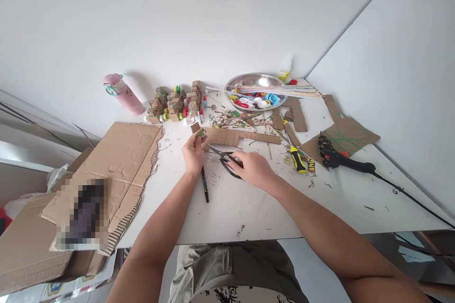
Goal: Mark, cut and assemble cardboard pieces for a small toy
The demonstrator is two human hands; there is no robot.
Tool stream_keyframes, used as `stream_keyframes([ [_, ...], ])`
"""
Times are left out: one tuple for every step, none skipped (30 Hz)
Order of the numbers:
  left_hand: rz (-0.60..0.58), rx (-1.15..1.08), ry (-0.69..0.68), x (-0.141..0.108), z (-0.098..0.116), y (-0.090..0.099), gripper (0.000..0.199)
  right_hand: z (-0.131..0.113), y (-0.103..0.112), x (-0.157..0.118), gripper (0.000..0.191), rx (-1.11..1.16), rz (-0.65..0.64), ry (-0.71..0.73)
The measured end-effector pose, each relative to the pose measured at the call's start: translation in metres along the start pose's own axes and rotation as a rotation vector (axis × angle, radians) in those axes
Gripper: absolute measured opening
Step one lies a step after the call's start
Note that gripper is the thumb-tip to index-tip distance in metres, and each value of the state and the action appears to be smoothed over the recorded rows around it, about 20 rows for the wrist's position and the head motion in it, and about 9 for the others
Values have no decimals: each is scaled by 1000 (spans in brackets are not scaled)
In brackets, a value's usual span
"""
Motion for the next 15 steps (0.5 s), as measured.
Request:
stream_keyframes([
  [11,-31,21,1,-1,0,27,1,4,0,13,-83,34,-11],
  [14,-53,36,1,-2,0,28,3,9,1,14,-148,59,-27],
  [11,-68,45,1,-2,-1,29,5,13,1,15,-197,73,-51],
  [6,-78,48,1,-2,-2,30,7,16,2,16,-231,76,-78],
  [1,-83,46,0,-2,-2,32,9,19,4,15,-248,74,-100],
  [-2,-85,40,-1,-1,-3,33,11,22,5,13,-252,72,-113],
  [-3,-85,34,-2,-1,-4,34,13,25,6,11,-245,80,-108],
  [-3,-84,29,-3,0,-4,35,17,29,7,10,-234,103,-87],
  [-1,-81,27,-3,0,-4,34,22,33,7,10,-224,147,-64],
  [5,-75,27,-3,1,-3,34,30,39,6,12,-218,197,-50],
  [14,-69,31,-3,1,-3,32,40,46,4,16,-219,248,-50],
  [27,-62,39,-2,1,-2,31,54,54,2,19,-232,300,-99],
  [43,-57,50,-1,0,-1,30,71,61,-1,24,-240,290,-172],
  [63,-57,63,1,0,-1,28,89,68,-5,32,-246,264,-227],
  [81,-62,76,3,-1,0,27,107,75,-8,43,-258,238,-283],
])
Point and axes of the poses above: each hand's wrist, its own x-axis towards the middle knuckle, its own y-axis out of the back of the hand, z = x × y, the point moved 2 cm from there along x, towards the middle knuckle, and after that the axes turned 7 degrees about y, right-handed, at the moved point
